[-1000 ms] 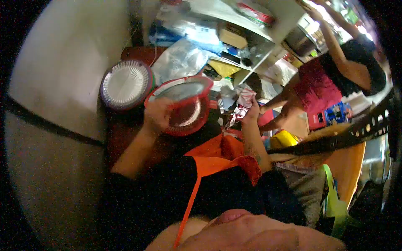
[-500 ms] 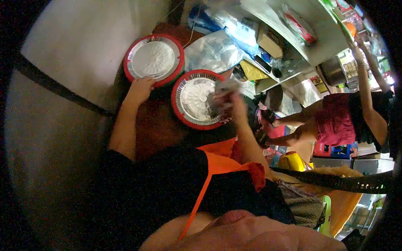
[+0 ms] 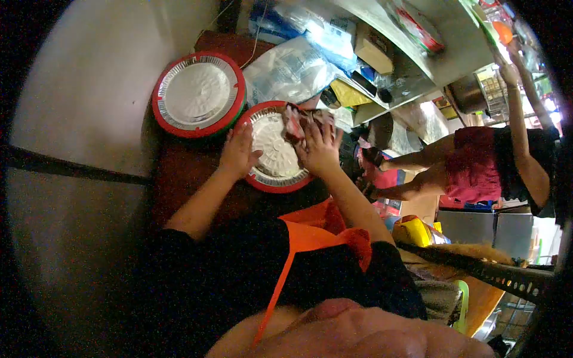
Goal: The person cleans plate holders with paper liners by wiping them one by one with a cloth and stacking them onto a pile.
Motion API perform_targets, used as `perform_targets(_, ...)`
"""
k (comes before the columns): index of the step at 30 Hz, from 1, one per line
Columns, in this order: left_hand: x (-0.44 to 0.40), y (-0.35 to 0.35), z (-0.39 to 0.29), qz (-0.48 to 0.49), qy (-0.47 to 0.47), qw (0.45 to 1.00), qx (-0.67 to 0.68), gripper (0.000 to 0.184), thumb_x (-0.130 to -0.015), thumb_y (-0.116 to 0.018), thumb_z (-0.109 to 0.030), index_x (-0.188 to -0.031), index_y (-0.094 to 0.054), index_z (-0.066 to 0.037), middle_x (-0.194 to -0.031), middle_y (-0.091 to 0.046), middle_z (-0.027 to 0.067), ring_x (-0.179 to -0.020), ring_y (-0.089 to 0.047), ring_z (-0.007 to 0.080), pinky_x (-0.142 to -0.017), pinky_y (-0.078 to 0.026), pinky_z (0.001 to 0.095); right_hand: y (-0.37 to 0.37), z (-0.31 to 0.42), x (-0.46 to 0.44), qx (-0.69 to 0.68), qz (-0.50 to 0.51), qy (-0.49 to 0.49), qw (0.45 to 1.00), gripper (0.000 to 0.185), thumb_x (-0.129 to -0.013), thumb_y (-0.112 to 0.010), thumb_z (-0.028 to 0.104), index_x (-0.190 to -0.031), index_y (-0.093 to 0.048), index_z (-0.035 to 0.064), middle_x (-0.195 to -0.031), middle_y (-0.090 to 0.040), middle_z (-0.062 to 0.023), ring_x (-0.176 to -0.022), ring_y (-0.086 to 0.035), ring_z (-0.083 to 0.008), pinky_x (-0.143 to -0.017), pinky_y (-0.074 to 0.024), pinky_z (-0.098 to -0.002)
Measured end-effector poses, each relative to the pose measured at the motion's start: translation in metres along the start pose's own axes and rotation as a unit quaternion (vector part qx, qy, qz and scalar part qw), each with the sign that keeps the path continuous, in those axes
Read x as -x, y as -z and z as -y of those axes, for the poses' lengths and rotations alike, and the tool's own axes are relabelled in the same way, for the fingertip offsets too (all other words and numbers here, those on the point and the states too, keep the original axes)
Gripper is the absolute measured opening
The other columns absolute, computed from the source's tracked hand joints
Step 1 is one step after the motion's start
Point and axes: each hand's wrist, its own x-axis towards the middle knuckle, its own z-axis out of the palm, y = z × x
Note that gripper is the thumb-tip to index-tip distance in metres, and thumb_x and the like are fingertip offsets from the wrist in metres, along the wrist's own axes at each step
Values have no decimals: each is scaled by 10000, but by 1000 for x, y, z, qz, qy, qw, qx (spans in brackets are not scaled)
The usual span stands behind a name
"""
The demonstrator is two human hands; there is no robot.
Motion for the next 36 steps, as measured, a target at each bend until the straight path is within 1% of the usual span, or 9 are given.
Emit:
perform_targets(3,-3,-1,6,-54,-16,998,30,796,-841,-509,-431,-1383,-138,19,-1331,-385,210,-1200,-395,370,-1015,-267,491,-19,28,-49,-48,-107,39,992,517,-844,-400,405,-1242,-494,89,-1373,-380,-109,-1319,-215,-360,-1034,-93,-594)
perform_targets(8,-15,1,-1,-136,67,945,289,838,-899,-365,-502,-1391,90,1,-1316,-395,248,-1035,-515,435,-920,-379,446,-23,87,-43,-191,52,207,958,449,-840,-457,333,-1211,-510,87,-1361,-380,-130,-1338,-163,-346,-1055,-88,-560)
perform_targets(12,-12,-5,4,-91,57,987,120,875,-829,-528,-440,-1400,-50,18,-1360,-317,276,-1199,-396,400,-981,-334,430,-9,74,26,-268,109,325,901,404,-892,-411,329,-1220,-506,113,-1377,-359,-130,-1315,-213,-350,-1055,-145,-530)
perform_targets(16,-22,13,-17,40,72,996,-26,744,-751,-604,-401,-1330,-344,-14,-1378,-321,223,-1269,-324,358,-1041,-228,499,27,36,66,-381,137,231,885,324,-898,-436,318,-1071,-587,89,-1266,-457,-193,-1190,-419,-324,-952,-365,-457)
perform_targets(20,-1,54,-47,261,-162,947,-89,617,-708,-642,-461,-1174,-535,-71,-1369,-373,137,-1268,-345,306,-1028,-220,535,-8,-26,121,-710,236,-220,627,261,-837,-535,316,-903,-595,70,-774,-573,-35,-668,-578,-176,-536,-481,-309)
perform_targets(22,10,44,-33,270,-246,928,-70,570,-694,-652,-485,-1102,-590,-91,-1349,-410,110,-1256,-369,278,-1014,-246,531,12,-54,126,-739,173,-413,504,274,-865,-496,309,-876,-607,59,-808,-600,-36,-720,-586,-184,-642,-467,-306)
perform_targets(24,14,41,-29,363,-250,895,-71,488,-690,-663,-465,-1022,-605,-111,-1213,-529,79,-1149,-472,250,-936,-337,500,17,-58,123,-830,-19,-396,393,210,-869,-517,290,-884,-576,89,-688,-555,2,-572,-546,-127,-501,-430,-259)
perform_targets(28,34,44,-36,157,-327,931,-30,337,-720,-646,-347,-970,-597,-125,-1056,-597,27,-1013,-548,244,-839,-400,460,23,-74,104,-883,-104,-329,320,222,-895,-496,317,-950,-557,112,-681,-555,6,-529,-523,-138,-476,-430,-271)
perform_targets(36,-4,85,-24,-137,-249,959,15,130,-757,-600,-133,-852,-533,-74,-775,-575,116,-662,-536,326,-622,-412,437,8,-78,88,-849,-248,-329,330,222,-902,-491,221,-1063,-540,76,-816,-585,-12,-702,-555,-133,-624,-448,-266)
